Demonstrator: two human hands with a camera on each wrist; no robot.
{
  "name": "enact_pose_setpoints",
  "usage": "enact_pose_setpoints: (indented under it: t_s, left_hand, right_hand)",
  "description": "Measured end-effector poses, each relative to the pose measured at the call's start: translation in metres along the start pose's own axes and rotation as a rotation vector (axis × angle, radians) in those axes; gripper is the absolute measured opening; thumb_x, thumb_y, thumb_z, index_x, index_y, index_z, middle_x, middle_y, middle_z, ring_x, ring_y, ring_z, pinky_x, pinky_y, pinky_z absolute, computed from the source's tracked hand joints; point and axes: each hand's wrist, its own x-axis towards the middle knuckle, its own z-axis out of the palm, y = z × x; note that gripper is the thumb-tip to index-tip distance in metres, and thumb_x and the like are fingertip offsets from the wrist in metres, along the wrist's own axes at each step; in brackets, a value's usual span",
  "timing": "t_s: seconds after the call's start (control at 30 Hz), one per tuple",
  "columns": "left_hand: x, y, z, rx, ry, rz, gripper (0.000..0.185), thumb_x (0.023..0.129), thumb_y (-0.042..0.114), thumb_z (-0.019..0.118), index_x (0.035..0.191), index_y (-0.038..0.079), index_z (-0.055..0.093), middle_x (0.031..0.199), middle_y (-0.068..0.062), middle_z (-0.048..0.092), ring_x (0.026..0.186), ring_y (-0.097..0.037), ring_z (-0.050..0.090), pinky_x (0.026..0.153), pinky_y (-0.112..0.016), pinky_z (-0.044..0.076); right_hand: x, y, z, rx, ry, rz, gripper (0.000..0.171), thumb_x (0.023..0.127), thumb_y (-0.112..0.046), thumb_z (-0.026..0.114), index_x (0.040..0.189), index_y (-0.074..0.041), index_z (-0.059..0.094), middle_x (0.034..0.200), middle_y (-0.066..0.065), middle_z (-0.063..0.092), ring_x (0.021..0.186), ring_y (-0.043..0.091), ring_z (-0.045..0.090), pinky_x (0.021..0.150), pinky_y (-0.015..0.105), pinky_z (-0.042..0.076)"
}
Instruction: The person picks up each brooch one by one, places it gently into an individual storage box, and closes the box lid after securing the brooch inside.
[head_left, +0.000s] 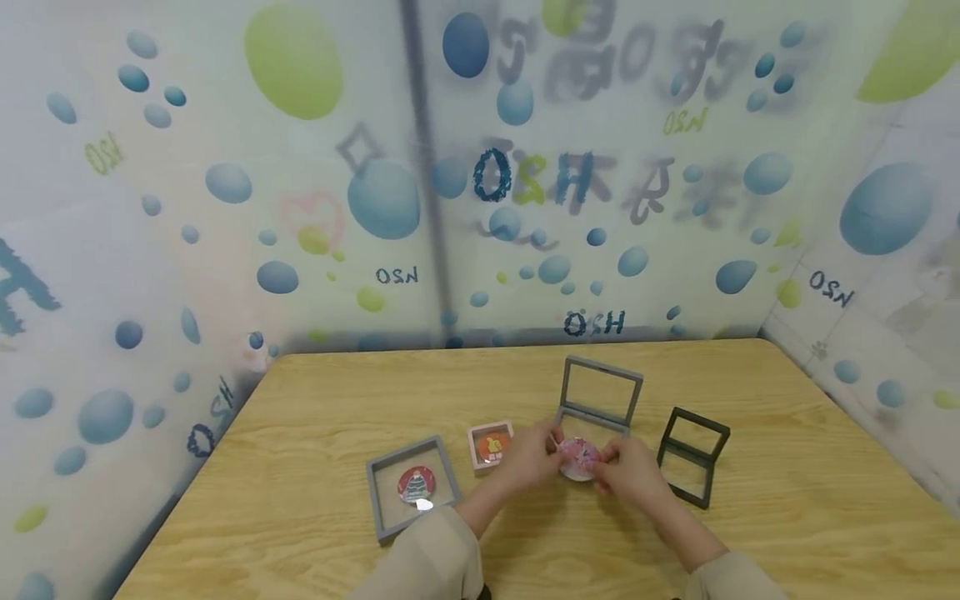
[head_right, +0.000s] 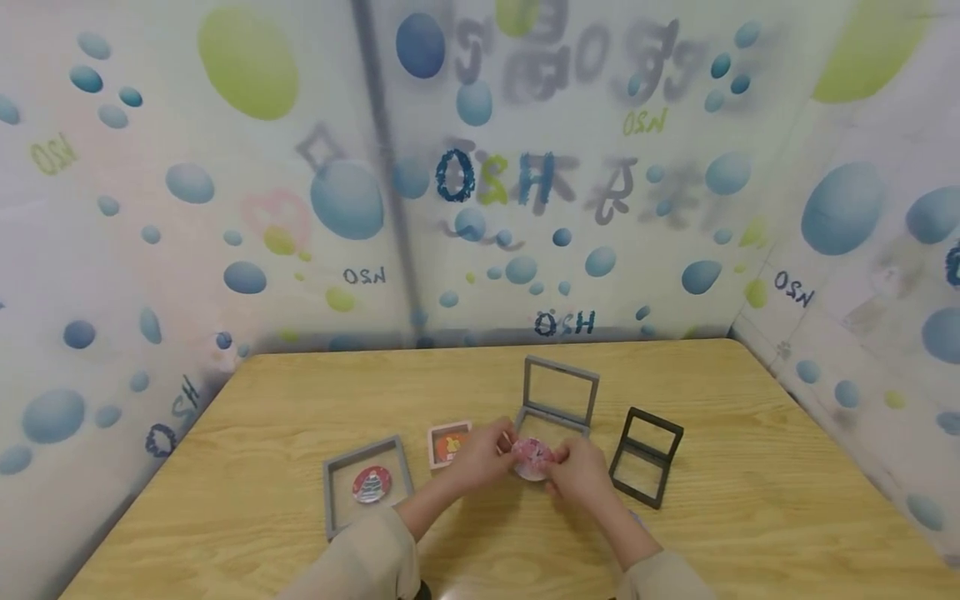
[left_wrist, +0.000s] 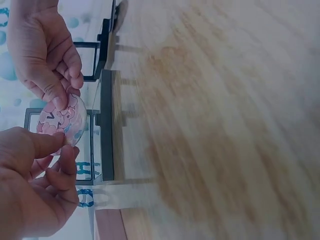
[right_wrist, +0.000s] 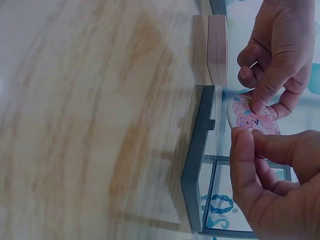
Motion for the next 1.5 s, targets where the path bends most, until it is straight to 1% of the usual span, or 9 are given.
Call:
enact_pose_setpoints:
  t_s: [0.17,0.3,0.4,0.6,0.73,0.83,1.1,1.23,1.5]
  left_hand:
    - [0.007,0.001,-0.001,-0.051,0.020,-0.021,0.010,0.081,0.002,0.060,0.087,0.007,0.054,0.062,0.002,0.050,0.049,-0.006,0.043,0.042,-0.018,0.036]
    - [0.015,0.003,0.001,-0.040,0.043,-0.004,0.009,0.081,0.000,0.057,0.087,0.006,0.055,0.059,0.003,0.047,0.047,-0.005,0.040,0.041,-0.018,0.034]
    - [0.020,0.005,0.002,-0.024,0.051,-0.009,0.009,0.080,0.000,0.057,0.086,0.006,0.055,0.054,0.005,0.044,0.045,-0.005,0.037,0.039,-0.017,0.031]
    - [0.030,0.006,0.005,0.036,0.048,-0.054,0.009,0.080,0.002,0.058,0.086,0.008,0.056,0.055,0.004,0.043,0.046,-0.007,0.037,0.040,-0.018,0.029]
    - [0.034,0.003,0.009,0.036,0.039,-0.097,0.011,0.078,0.000,0.058,0.085,0.008,0.057,0.059,0.003,0.047,0.050,-0.009,0.041,0.042,-0.020,0.032]
    - [0.036,0.002,0.012,0.051,0.044,-0.105,0.011,0.076,0.000,0.059,0.084,0.008,0.057,0.061,0.003,0.049,0.052,-0.009,0.043,0.044,-0.020,0.034]
    - [0.040,0.000,0.015,0.143,0.059,-0.107,0.013,0.073,0.000,0.057,0.082,0.009,0.056,0.064,0.001,0.050,0.055,-0.011,0.044,0.046,-0.022,0.033]
    - [0.040,0.000,0.017,0.167,0.038,-0.120,0.014,0.074,0.000,0.058,0.085,0.008,0.057,0.065,0.001,0.051,0.056,-0.012,0.045,0.047,-0.022,0.034]
    - [0.040,0.001,0.018,0.210,0.020,-0.096,0.016,0.072,-0.001,0.059,0.086,0.006,0.058,0.063,0.001,0.051,0.057,-0.013,0.047,0.049,-0.023,0.036]
  right_hand:
    - [0.011,0.004,0.000,0.011,0.025,-0.016,0.012,0.077,0.002,0.065,0.071,0.003,0.055,0.054,0.007,0.057,0.046,0.015,0.058,0.045,0.024,0.047]
    - [0.018,0.009,-0.001,0.002,0.055,-0.010,0.010,0.077,0.002,0.065,0.073,0.004,0.056,0.056,0.006,0.057,0.047,0.013,0.057,0.046,0.025,0.048]
    - [0.022,0.011,-0.001,0.017,0.074,-0.006,0.010,0.077,0.002,0.064,0.073,0.006,0.057,0.057,0.007,0.058,0.048,0.014,0.058,0.047,0.025,0.049]
    - [0.028,0.015,0.001,0.022,0.109,0.014,0.011,0.077,0.000,0.065,0.075,0.007,0.058,0.057,0.007,0.059,0.048,0.015,0.059,0.047,0.026,0.050]
    - [0.031,0.017,0.003,0.028,0.120,0.023,0.010,0.076,0.001,0.065,0.074,0.008,0.058,0.055,0.007,0.058,0.047,0.016,0.059,0.046,0.026,0.049]
    - [0.033,0.019,0.005,0.020,0.130,0.021,0.010,0.076,0.002,0.066,0.072,0.008,0.058,0.054,0.006,0.058,0.046,0.016,0.059,0.045,0.026,0.049]
    - [0.035,0.022,0.008,-0.019,0.159,0.007,0.012,0.075,0.000,0.066,0.069,0.006,0.057,0.052,0.006,0.057,0.045,0.015,0.058,0.043,0.025,0.048]
    - [0.035,0.022,0.009,-0.038,0.171,0.003,0.013,0.075,-0.002,0.066,0.068,0.004,0.057,0.051,0.005,0.057,0.044,0.014,0.057,0.043,0.024,0.047]
    - [0.033,0.020,0.010,-0.110,0.179,-0.007,0.016,0.076,-0.005,0.067,0.067,0.001,0.056,0.049,0.002,0.056,0.042,0.013,0.056,0.041,0.023,0.044]
